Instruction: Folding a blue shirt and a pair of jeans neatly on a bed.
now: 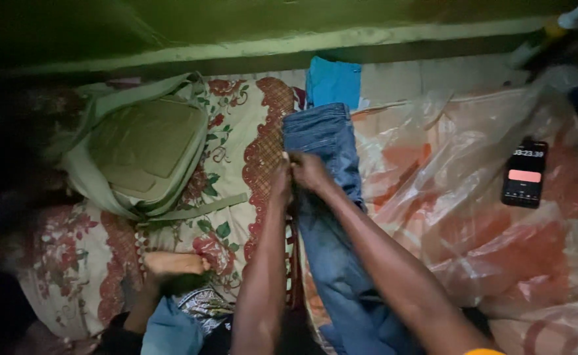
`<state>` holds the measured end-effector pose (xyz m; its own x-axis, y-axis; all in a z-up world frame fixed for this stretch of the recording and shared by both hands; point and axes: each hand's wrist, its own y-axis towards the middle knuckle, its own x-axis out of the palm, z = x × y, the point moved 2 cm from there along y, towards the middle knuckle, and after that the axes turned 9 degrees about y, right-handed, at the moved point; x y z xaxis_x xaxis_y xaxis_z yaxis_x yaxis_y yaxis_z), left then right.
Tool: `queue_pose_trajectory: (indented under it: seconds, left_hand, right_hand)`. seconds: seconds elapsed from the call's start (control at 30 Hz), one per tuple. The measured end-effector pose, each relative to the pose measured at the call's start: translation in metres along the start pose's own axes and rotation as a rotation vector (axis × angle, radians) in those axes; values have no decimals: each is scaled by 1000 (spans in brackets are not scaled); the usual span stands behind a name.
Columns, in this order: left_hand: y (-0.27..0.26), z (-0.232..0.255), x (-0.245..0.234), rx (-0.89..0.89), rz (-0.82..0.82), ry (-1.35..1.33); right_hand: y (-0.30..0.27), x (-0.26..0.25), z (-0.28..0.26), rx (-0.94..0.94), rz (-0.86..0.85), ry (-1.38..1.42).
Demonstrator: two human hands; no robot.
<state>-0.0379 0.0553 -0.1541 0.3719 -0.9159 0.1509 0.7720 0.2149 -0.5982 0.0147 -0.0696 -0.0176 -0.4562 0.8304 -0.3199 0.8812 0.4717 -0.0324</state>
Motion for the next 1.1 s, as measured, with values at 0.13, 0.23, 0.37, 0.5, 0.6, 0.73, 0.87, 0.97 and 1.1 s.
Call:
queue_pose_trajectory:
  seconds: [0.13,0.23,0.37,0.5,0.6,0.73,0.87,0.97,1.1]
  left_hand:
    - [-36,52,25,71,-23,180]
    - [-47,68,36,208,-74,111]
    - [-48,67,41,212,-59,196]
    - [-28,52,45,403,-196,410]
    - [-36,53,79,464,-319,215]
    - [-59,110,122,638,-147,297]
    - [-15,70,94,484,-239,258]
    - [-42,69,85,322,-215,383]
    - [-57,36,72,463,-121,671]
  right_hand:
    - [-45,-76,-47,-153,399,139]
    - [-61,-114,-22,-137,737,-291]
    - [-74,-134,14,292,451,164]
    - [-92,-157,9,559,215,664]
    - [-107,-180,23,570,408,599]
    - [-86,-203,28,516,437,415]
    - [-83,-200,28,72,563,-277]
    - [-101,-177,8,-64,635,-489]
    - [-151,-137,-11,-40,539,-372]
